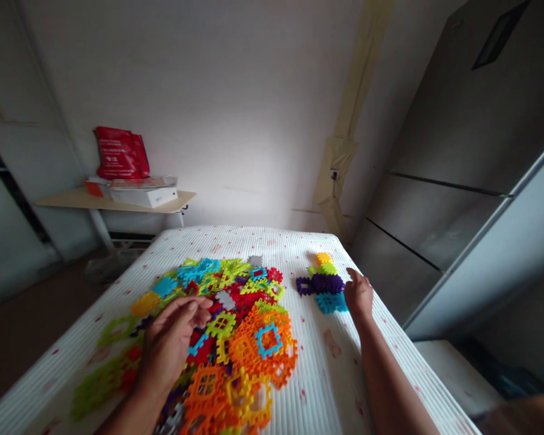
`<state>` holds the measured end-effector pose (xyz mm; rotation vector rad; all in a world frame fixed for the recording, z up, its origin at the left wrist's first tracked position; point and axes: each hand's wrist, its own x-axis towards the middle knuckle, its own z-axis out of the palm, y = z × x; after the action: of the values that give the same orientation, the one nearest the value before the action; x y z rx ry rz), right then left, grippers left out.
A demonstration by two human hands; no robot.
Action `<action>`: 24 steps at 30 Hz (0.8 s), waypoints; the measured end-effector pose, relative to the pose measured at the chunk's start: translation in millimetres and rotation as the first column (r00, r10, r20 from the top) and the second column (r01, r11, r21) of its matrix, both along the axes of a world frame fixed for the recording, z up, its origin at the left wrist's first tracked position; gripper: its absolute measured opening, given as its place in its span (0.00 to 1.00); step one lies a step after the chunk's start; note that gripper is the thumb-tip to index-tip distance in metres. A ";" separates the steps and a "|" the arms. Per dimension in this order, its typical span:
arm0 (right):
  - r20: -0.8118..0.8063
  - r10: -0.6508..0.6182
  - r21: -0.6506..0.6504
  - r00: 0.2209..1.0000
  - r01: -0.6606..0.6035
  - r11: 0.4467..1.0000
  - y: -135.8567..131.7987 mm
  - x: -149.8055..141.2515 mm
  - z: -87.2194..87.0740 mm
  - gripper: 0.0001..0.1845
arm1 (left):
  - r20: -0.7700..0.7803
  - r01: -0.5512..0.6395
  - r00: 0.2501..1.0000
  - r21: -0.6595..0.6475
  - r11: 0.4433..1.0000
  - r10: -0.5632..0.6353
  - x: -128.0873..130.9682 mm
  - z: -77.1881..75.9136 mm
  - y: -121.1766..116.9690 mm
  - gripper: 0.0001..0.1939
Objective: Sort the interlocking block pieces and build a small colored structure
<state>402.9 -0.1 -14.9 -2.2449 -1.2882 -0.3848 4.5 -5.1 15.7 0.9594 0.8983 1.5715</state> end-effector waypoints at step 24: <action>0.007 0.706 -0.396 0.709 -0.646 0.653 69.7 -209.3 41.7 0.11 | -0.263 -0.109 0.961 -0.066 0.992 0.088 -3.9 -23.6 14.0 0.23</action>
<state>193.6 69.6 26.7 -1.8062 -2.3315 -0.0305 0.6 8.9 -7.9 1.0939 1.1997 1.5015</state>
